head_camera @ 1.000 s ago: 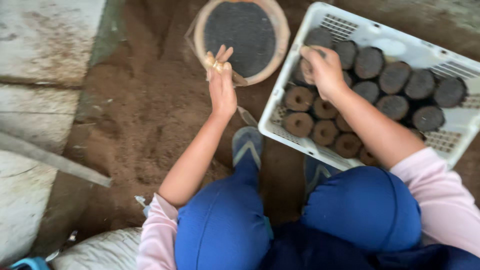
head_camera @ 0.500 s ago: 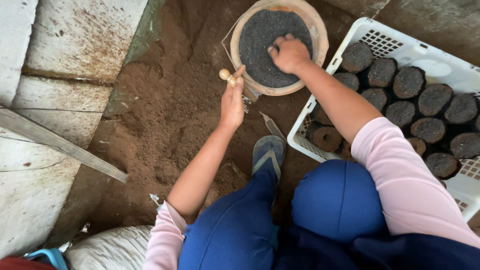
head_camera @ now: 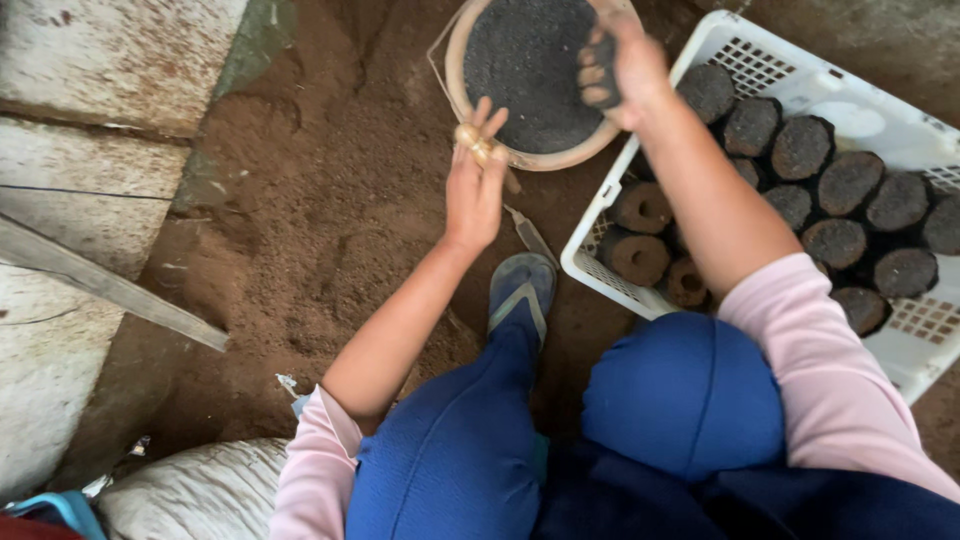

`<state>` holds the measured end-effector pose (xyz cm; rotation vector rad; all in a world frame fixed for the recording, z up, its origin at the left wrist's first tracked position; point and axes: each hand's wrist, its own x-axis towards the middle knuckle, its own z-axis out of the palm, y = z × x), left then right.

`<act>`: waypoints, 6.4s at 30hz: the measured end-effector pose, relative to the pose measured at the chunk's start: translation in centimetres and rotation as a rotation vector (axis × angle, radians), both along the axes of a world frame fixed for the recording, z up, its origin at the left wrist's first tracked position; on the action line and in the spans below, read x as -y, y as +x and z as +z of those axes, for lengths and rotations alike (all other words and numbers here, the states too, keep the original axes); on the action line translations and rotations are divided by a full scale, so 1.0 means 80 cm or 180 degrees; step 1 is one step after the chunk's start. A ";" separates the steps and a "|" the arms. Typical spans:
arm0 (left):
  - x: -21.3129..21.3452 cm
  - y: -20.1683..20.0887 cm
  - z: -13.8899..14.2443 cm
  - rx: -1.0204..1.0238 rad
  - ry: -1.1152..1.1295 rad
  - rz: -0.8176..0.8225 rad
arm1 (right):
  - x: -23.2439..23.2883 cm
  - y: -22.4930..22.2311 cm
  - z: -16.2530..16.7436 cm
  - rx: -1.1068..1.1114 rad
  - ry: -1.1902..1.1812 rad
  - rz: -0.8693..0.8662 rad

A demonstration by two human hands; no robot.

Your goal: The person sits on the ground and fills seedling pots in a white crate with soil, pressing soil into each pot by hand and with a wooden dibber, taking extra soil from a basin. The person then wraps a soil-filled block in black plastic sheeting on the ground.

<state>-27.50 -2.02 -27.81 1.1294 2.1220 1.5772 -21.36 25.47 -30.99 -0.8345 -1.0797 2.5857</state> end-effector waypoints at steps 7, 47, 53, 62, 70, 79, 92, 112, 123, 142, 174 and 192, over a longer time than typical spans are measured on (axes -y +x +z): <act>-0.017 0.084 0.012 0.1259 0.0290 -0.1029 | -0.025 0.141 0.015 -0.0296 -0.0138 -0.0475; 0.012 0.123 -0.074 0.1036 -0.0190 -0.1089 | 0.067 0.207 -0.035 -0.0198 0.0481 -0.1155; -0.005 0.130 -0.052 0.0795 0.0065 -0.0997 | 0.043 0.243 -0.045 -0.0080 0.0036 -0.1316; -0.024 0.146 -0.051 0.0358 -0.0289 -0.1305 | 0.035 0.319 -0.034 -0.0122 0.0790 -0.1521; -0.024 0.147 -0.050 0.0122 -0.0245 -0.1175 | 0.052 0.309 -0.037 -0.0211 0.1257 -0.1620; -0.022 0.148 -0.048 0.0105 -0.0288 -0.1193 | 0.053 0.311 -0.042 -0.0209 0.1421 -0.1707; -0.018 0.143 -0.020 0.0254 0.0113 -0.1127 | 0.047 0.263 0.000 -0.0347 0.1220 -0.1450; 0.011 0.030 -0.021 -0.0343 -0.0292 -0.0648 | 0.063 -0.048 -0.006 0.1423 0.5000 0.1332; 0.014 0.024 -0.023 -0.0200 -0.0258 -0.0684 | 0.065 -0.049 -0.013 0.0698 0.3543 0.0564; -0.057 0.150 -0.010 -0.0118 0.0184 -0.1279 | -0.029 0.346 0.012 0.0922 0.0620 -0.1265; -0.052 0.151 -0.007 -0.0289 -0.0302 -0.1260 | 0.054 0.391 -0.021 0.0029 0.0893 -0.2052; -0.052 0.152 -0.008 -0.0299 -0.0369 -0.1277 | 0.025 0.425 -0.034 0.0125 0.0492 -0.2127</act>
